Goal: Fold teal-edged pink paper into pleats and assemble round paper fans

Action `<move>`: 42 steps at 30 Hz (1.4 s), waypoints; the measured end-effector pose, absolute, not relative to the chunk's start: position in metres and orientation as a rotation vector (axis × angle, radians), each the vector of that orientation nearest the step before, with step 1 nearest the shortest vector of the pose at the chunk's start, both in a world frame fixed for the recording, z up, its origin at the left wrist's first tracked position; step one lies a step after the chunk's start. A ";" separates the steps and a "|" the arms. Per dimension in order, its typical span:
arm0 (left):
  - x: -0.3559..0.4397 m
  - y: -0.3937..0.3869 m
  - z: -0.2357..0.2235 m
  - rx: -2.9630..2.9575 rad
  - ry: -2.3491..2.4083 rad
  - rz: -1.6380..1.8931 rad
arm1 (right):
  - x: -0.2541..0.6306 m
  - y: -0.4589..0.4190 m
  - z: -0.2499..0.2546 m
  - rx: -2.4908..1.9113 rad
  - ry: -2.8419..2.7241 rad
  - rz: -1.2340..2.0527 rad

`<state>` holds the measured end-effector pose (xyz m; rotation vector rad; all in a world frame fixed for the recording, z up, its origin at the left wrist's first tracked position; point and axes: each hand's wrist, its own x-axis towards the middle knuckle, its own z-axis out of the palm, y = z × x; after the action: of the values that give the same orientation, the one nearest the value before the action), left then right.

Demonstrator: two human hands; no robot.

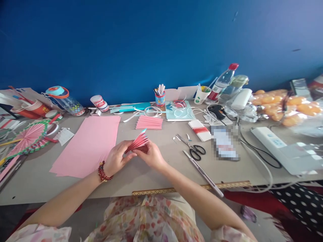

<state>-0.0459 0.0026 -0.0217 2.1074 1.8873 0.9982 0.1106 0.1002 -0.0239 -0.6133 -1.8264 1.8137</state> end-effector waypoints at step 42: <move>-0.048 0.000 -0.037 2.563 1.996 0.642 | 0.151 0.128 -0.044 -0.214 -2.536 0.233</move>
<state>-0.0483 -0.0005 -0.0367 2.5632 1.9955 0.6417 0.1506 0.1279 -0.0445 -0.2136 -2.5365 0.2331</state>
